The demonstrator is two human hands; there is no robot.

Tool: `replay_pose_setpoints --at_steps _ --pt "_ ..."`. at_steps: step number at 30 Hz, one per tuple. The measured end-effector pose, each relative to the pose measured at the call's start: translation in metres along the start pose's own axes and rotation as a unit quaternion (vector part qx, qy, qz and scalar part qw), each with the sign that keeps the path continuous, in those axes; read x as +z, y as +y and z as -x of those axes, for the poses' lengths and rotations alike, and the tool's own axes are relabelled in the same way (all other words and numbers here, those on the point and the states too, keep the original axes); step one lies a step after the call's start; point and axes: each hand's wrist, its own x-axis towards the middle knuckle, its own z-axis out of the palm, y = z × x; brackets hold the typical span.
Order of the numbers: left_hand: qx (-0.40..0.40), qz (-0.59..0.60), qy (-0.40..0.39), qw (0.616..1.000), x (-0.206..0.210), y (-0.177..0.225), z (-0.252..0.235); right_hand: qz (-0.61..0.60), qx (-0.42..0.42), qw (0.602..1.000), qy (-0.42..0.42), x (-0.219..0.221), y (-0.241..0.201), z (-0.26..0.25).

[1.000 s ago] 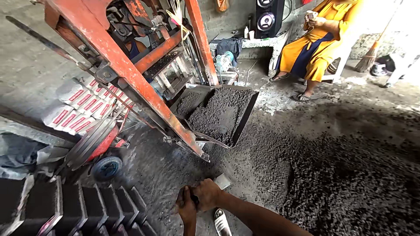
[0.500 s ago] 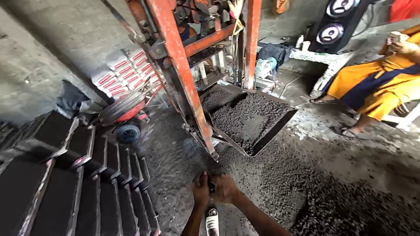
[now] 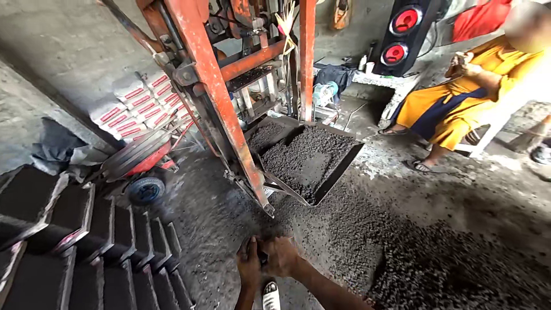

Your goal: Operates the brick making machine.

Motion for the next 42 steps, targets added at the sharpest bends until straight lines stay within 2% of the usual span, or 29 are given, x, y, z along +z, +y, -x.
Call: replay_pose_setpoints --at_steps 18,31,42 --pt "0.03 -0.013 -0.033 0.999 0.01 0.003 0.012 -0.008 -0.001 0.999 0.032 0.014 0.015 0.013" --pt "0.047 -0.004 -0.02 0.999 0.009 0.001 0.012 0.001 0.01 1.0 0.021 0.01 0.01 0.015" --pt "0.03 -0.013 -0.024 0.999 0.007 -0.001 0.01 -0.007 0.003 1.0 0.023 0.012 0.012 0.012"
